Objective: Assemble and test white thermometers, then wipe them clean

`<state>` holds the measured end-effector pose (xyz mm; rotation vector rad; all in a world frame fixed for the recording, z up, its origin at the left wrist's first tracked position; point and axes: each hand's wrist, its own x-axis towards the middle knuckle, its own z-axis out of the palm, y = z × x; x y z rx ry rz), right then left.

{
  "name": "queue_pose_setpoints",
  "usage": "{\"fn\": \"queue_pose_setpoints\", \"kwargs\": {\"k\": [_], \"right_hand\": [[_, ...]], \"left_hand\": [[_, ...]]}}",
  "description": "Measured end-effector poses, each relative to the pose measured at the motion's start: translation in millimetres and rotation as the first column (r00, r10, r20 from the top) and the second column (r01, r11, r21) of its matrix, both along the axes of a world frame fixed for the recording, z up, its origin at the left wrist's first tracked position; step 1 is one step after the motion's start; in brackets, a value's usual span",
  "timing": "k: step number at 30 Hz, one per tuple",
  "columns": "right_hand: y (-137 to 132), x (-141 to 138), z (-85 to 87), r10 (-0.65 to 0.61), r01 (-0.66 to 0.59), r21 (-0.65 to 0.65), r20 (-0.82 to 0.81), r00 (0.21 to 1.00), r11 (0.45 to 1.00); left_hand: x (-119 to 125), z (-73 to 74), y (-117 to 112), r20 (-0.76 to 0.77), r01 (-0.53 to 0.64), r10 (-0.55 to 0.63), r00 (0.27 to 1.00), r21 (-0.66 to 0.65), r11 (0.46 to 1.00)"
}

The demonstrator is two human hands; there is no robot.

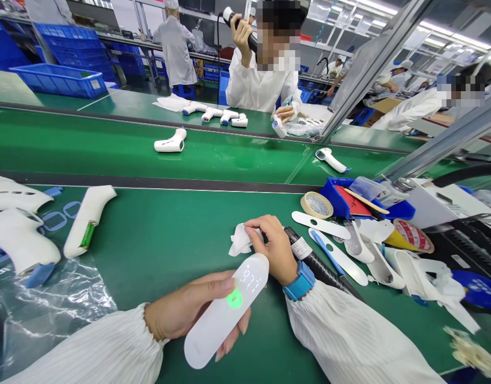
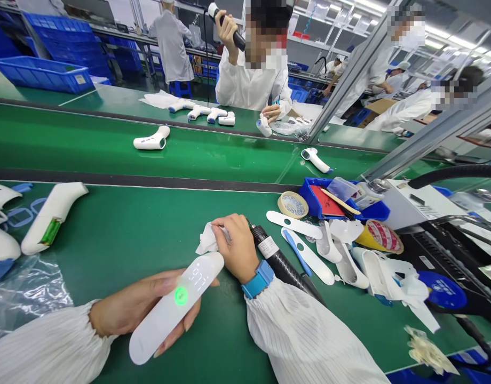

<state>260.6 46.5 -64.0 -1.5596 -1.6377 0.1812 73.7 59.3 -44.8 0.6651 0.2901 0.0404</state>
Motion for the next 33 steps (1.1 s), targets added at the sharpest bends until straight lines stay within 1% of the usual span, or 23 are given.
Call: {"fn": "queue_pose_setpoints", "kwargs": {"k": [3, 6, 8, 10, 14, 28, 33], "right_hand": [[-0.6, 1.0, 2.0, -0.025, 0.025, 0.004, -0.007, 1.0, 1.0], [-1.1, 1.9, 3.0, -0.048, 0.049, 0.03, -0.031, 0.998, 0.998], [-1.3, 2.1, 3.1, -0.043, 0.044, 0.038, -0.04, 0.998, 0.998], [-1.8, 2.0, 3.0, -0.033, 0.034, 0.034, -0.043, 0.999, 0.999], [-3.5, 1.1, 3.3, -0.02, 0.021, 0.025, -0.042, 0.999, 0.999], [-4.4, -0.9, 3.9, 0.006, -0.006, 0.022, -0.039, 0.999, 1.0], [-5.5, -3.6, 8.1, 0.053, -0.051, 0.045, -0.047, 0.997, 0.998]], "left_hand": [[3.0, 2.7, 4.6, -0.086, -0.174, 0.177, 0.98, 0.038, 0.984], [5.7, 5.2, 12.6, -0.155, -0.328, 0.341, 0.927, 0.102, 0.939], [6.7, 6.3, 17.2, -0.159, -0.385, 0.401, 0.902, 0.123, 0.915], [7.3, 7.0, 19.7, -0.171, -0.418, 0.435, 0.884, 0.125, 0.9], [7.6, 7.6, 19.4, -0.198, -0.436, 0.451, 0.871, 0.116, 0.893], [8.0, 6.2, 19.2, -0.168, -0.456, 0.469, 0.867, 0.11, 0.883], [8.1, 5.8, 19.3, -0.18, -0.467, 0.482, 0.858, 0.12, 0.876]]}}
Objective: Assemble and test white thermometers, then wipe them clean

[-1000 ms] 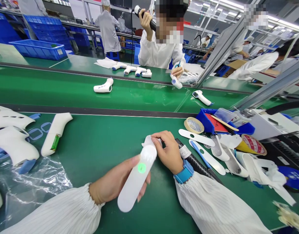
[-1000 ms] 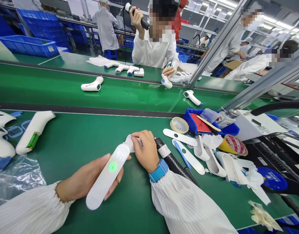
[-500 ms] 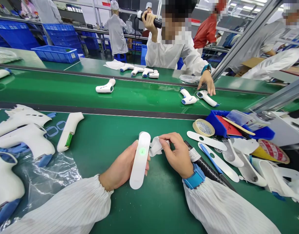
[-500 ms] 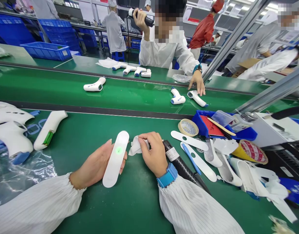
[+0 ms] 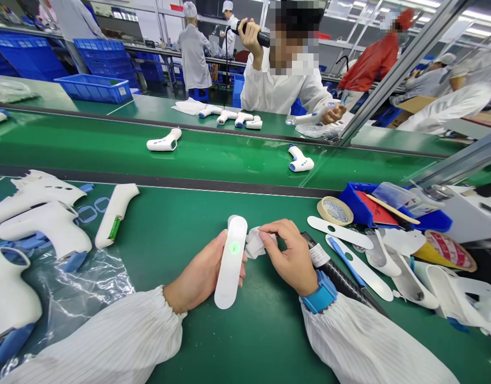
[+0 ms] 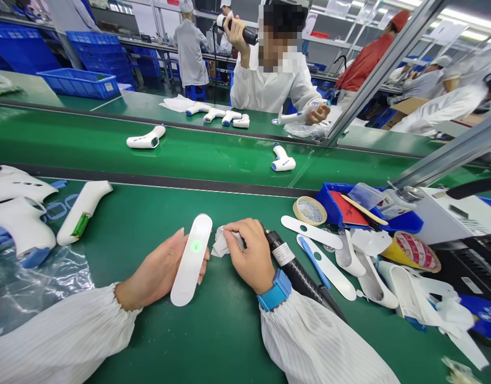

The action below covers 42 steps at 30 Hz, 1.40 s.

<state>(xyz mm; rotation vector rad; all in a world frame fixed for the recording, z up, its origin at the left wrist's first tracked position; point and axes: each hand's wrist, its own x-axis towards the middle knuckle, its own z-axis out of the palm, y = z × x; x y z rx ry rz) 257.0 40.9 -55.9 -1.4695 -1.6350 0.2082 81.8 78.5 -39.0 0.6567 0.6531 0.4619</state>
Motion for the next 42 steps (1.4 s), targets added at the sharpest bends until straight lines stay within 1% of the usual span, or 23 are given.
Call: {"fn": "queue_pose_setpoints", "kwargs": {"k": [4, 8, 12, 17, 20, 27, 31, 36, 39, 42], "right_hand": [[-2.7, -4.9, 6.1, 0.079, -0.079, 0.022, -0.005, 0.997, 0.997], [-5.3, -10.7, 10.9, 0.126, -0.126, 0.011, -0.021, 0.992, 0.992], [-6.0, -14.9, 11.8, 0.18, -0.181, -0.002, -0.038, 0.983, 0.984], [-5.3, -18.1, 10.5, 0.204, -0.209, -0.057, -0.082, 0.976, 0.976], [-4.7, -20.0, 9.7, 0.195, -0.204, -0.09, -0.1, 0.976, 0.975], [-4.5, -23.4, 9.2, 0.109, -0.143, -0.168, -0.195, 0.975, 0.975], [-3.8, -24.6, 9.5, 0.081, -0.129, -0.213, -0.223, 0.972, 0.969], [-2.5, -27.9, 9.0, 0.062, -0.148, -0.264, -0.306, 0.95, 0.953], [-2.4, -29.9, 7.8, 0.054, -0.173, -0.285, -0.384, 0.922, 0.943], [-2.9, -30.7, 6.0, 0.048, -0.181, -0.283, -0.42, 0.906, 0.942]], "left_hand": [[0.3, 0.1, -0.5, -0.011, -0.005, 0.005, 1.0, -0.002, 1.0], [0.7, 0.0, -0.8, -0.016, 0.006, -0.006, 1.0, 0.004, 1.0], [1.5, -0.9, -0.7, 0.002, 0.014, -0.015, 1.0, 0.013, 1.0], [2.0, -3.0, -1.8, -0.04, 0.029, -0.028, 0.999, 0.024, 0.999], [1.8, -5.2, -3.2, -0.066, 0.035, -0.032, 0.997, 0.044, 0.998], [3.2, -5.8, -5.2, -0.077, 0.043, -0.037, 0.996, 0.085, 0.995], [2.8, -5.6, -5.9, -0.079, 0.06, -0.049, 0.996, 0.143, 0.988], [1.0, -8.7, -5.6, -0.098, 0.103, -0.083, 0.992, 0.234, 0.967], [0.8, -9.2, -5.9, -0.105, 0.106, -0.083, 0.991, 0.236, 0.966], [1.3, -9.5, -6.4, -0.089, 0.096, -0.076, 0.993, 0.235, 0.967]]}}
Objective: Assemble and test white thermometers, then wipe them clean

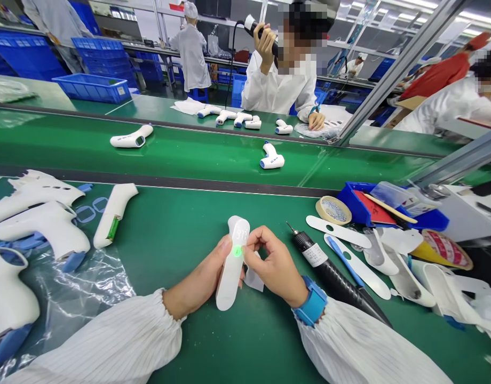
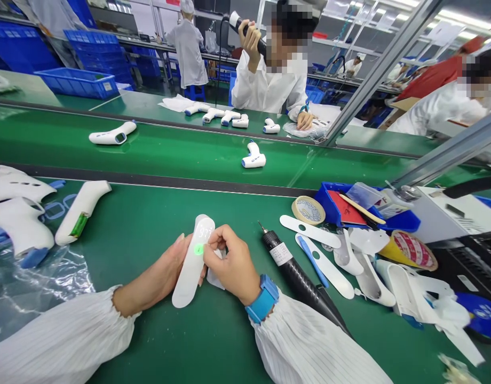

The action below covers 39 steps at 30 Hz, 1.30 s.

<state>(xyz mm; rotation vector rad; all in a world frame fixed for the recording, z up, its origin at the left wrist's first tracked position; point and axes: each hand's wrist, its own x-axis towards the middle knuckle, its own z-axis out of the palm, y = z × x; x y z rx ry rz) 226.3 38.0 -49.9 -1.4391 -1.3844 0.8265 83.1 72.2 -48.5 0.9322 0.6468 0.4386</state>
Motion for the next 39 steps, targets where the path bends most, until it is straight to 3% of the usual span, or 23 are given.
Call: {"fn": "queue_pose_setpoints", "kwargs": {"k": [10, 16, 21, 32, 39], "right_hand": [[-0.9, -1.4, -4.1, -0.004, 0.002, -0.029, -0.073, 0.997, 1.0], [-0.2, -1.9, -1.3, -0.014, -0.011, -0.112, -0.227, 0.974, 0.994], [-0.2, 0.3, -0.6, 0.045, -0.111, -0.139, -0.408, 0.912, 0.984], [0.0, 10.2, 1.1, -0.011, -0.071, -0.157, -0.468, 0.884, 0.985], [0.3, 10.5, -0.3, -0.023, -0.076, -0.173, -0.505, 0.863, 0.982]], "left_hand": [[-1.2, -3.5, -1.4, -0.004, -0.004, 0.004, 1.0, 0.015, 1.0], [-0.4, -0.8, -0.8, 0.008, 0.014, -0.014, 1.0, 0.014, 1.0], [0.2, 2.2, 0.7, -0.01, 0.03, -0.031, 0.999, -0.075, 0.997], [-0.1, 8.9, 6.6, 0.122, -0.003, 0.036, 0.992, -0.258, 0.966], [-1.1, 8.8, 8.3, 0.142, 0.013, 0.03, 0.989, -0.289, 0.957]]}}
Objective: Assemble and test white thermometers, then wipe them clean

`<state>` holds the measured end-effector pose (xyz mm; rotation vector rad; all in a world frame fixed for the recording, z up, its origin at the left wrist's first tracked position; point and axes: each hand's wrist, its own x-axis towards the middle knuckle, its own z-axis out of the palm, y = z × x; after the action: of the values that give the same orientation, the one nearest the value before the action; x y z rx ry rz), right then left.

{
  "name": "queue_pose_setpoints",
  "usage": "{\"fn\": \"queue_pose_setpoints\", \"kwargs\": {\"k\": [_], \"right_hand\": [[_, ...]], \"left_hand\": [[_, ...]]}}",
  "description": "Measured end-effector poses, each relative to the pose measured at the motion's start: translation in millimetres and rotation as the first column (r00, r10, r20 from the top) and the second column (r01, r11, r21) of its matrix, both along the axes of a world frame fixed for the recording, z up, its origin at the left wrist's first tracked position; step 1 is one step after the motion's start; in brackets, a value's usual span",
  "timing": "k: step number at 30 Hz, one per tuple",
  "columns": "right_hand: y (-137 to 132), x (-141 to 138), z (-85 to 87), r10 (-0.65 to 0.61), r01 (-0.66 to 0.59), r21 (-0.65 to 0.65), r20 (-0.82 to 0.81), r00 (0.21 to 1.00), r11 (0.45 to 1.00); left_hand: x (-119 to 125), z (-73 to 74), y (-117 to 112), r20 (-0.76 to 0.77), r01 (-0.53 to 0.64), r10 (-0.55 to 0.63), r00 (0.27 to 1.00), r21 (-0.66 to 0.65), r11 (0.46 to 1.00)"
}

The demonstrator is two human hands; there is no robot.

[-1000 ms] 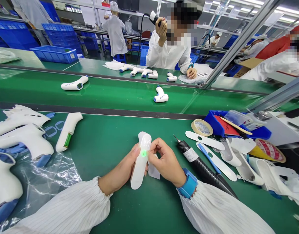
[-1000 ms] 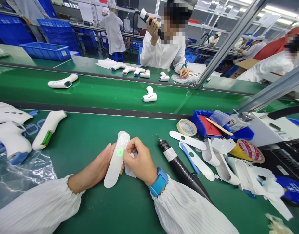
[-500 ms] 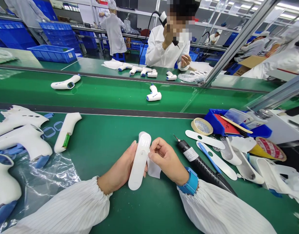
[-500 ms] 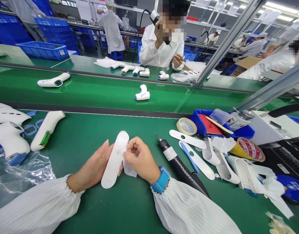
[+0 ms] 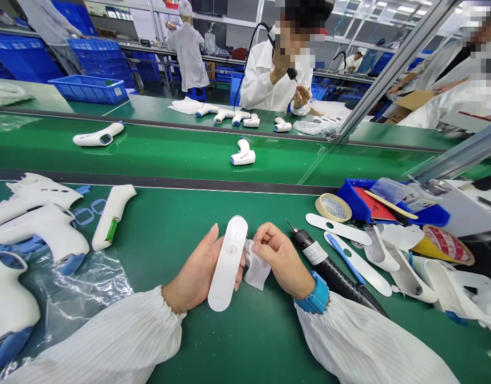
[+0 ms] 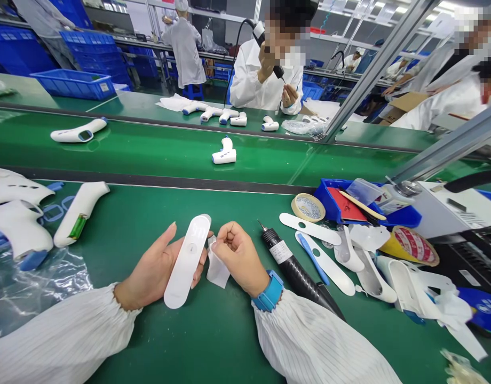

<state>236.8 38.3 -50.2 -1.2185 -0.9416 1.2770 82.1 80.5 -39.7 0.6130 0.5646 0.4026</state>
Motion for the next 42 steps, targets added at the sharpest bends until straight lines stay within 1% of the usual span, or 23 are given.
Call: {"fn": "queue_pose_setpoints", "kwargs": {"k": [6, 11, 12, 14, 16, 18, 22, 25, 27, 33, 38, 40, 42], "right_hand": [[0.3, 0.0, 0.7, 0.003, -0.003, -0.01, -0.005, 1.0, 1.0], [2.2, 3.2, -1.8, -0.051, 0.051, -0.021, -0.001, 0.999, 0.998], [3.0, 4.4, -3.1, -0.075, 0.075, -0.02, 0.01, 0.997, 0.997], [4.8, 6.5, -5.9, -0.136, 0.136, -0.001, 0.054, 0.989, 0.991], [6.4, 7.6, -8.5, -0.186, 0.185, 0.025, 0.104, 0.977, 0.982], [7.6, 7.8, -10.4, -0.2, 0.196, 0.04, 0.13, 0.971, 0.98], [8.8, 7.2, -12.2, -0.19, 0.184, 0.053, 0.148, 0.971, 0.981], [8.9, 7.3, -12.2, -0.194, 0.189, 0.05, 0.161, 0.968, 0.981], [8.9, 7.4, -11.9, -0.196, 0.191, 0.044, 0.164, 0.967, 0.981], [9.1, 7.6, -11.6, -0.192, 0.191, 0.021, 0.152, 0.97, 0.981], [8.4, 7.8, -11.4, -0.189, 0.189, 0.016, 0.156, 0.969, 0.982], [8.4, 8.1, -11.5, -0.187, 0.187, 0.015, 0.155, 0.97, 0.982], [8.5, 8.4, -11.6, -0.192, 0.19, 0.027, 0.152, 0.969, 0.981]], "left_hand": [[0.5, 0.4, -0.2, 0.004, 0.005, -0.005, 1.0, 0.029, 1.0], [-1.0, -1.6, -4.0, -0.058, 0.01, -0.005, 0.998, 0.08, 0.997], [-1.6, -2.4, -5.3, -0.064, 0.037, -0.031, 0.997, 0.094, 0.995], [-3.0, -4.1, -8.3, -0.046, 0.139, -0.134, 0.99, 0.119, 0.983], [-4.5, -5.9, -11.4, -0.01, 0.252, -0.253, 0.967, 0.135, 0.958], [-5.7, -7.4, -14.2, 0.027, 0.337, -0.344, 0.939, 0.143, 0.931], [-8.1, -8.5, -17.3, 0.1, 0.443, -0.456, 0.884, 0.129, 0.887], [-10.0, -8.7, -17.7, 0.074, 0.498, -0.509, 0.858, 0.127, 0.858], [-10.9, -8.8, -17.8, 0.052, 0.506, -0.516, 0.855, 0.129, 0.853], [-9.6, -7.3, -17.6, 0.062, 0.47, -0.481, 0.874, 0.135, 0.872], [-8.9, -6.3, -15.8, 0.021, 0.436, -0.446, 0.895, 0.179, 0.882], [-8.6, -6.0, -14.5, 0.002, 0.41, -0.42, 0.908, 0.209, 0.888], [-7.9, -5.2, -13.1, -0.013, 0.36, -0.367, 0.93, 0.226, 0.905]]}}
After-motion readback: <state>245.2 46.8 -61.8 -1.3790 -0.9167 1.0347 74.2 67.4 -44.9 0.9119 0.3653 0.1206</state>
